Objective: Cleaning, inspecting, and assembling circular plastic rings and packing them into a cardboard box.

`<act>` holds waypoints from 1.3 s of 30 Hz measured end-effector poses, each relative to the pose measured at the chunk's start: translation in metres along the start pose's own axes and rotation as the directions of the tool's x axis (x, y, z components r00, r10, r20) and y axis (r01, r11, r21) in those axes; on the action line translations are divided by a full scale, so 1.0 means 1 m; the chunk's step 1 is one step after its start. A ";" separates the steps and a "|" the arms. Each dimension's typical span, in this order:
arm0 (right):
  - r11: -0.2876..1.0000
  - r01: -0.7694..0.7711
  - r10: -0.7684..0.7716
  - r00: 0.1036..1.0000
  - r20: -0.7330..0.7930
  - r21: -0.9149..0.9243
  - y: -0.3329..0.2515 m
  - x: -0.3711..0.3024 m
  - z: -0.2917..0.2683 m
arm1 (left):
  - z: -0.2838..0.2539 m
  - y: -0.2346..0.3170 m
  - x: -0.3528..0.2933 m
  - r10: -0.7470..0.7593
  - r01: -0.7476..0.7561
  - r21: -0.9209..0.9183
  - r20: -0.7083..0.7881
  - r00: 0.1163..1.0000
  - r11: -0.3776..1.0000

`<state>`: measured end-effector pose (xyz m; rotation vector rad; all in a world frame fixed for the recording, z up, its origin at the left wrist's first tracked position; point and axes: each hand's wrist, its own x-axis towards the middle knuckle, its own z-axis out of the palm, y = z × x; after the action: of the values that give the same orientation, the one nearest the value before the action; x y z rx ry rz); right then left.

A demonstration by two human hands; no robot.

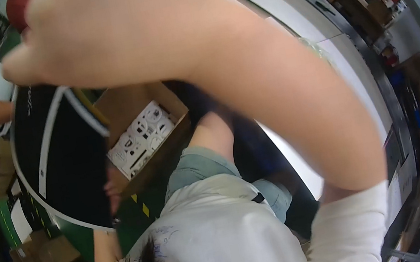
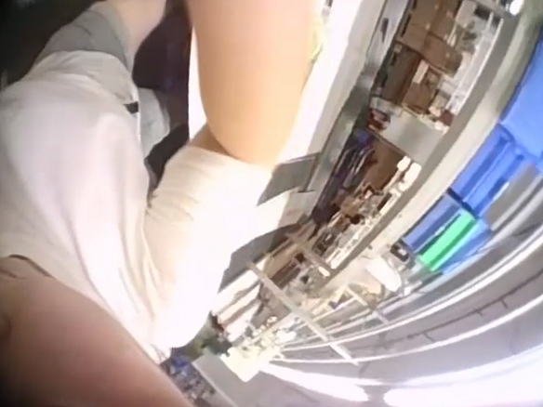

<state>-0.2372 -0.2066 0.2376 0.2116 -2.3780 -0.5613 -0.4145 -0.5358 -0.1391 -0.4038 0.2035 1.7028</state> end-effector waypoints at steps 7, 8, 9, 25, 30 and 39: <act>0.909 -0.293 0.196 0.929 0.315 0.297 -0.130 -0.112 0.189 | -0.080 0.081 -0.148 0.677 -0.170 0.889 -0.188 0.711 0.426; 0.887 -0.339 0.214 0.903 0.372 0.313 -0.143 -0.134 0.212 | -0.085 0.088 -0.153 0.709 -0.180 0.899 -0.178 0.683 0.399; 0.871 -0.369 0.210 0.876 0.434 0.325 -0.157 -0.153 0.231 | -0.080 0.088 -0.148 0.709 -0.175 0.898 -0.185 0.680 0.403; 0.457 -0.735 0.180 0.628 0.757 0.500 -0.177 -0.256 0.249 | -0.173 0.154 0.081 0.869 0.237 0.951 0.058 0.491 -0.198; 0.356 -0.824 0.275 0.542 0.794 0.440 -0.176 -0.291 0.159 | -0.254 0.148 0.146 0.826 0.325 0.946 -0.170 0.538 -0.016; 0.374 -0.898 0.664 0.434 0.608 0.232 -0.122 -0.299 0.030 | -0.247 0.152 0.204 0.878 0.811 0.584 -0.405 0.256 0.033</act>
<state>-0.0293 -0.2177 -0.0116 -0.9516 -2.5777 0.6434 -0.5528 -0.4637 -0.4580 -0.2026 2.5383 0.3846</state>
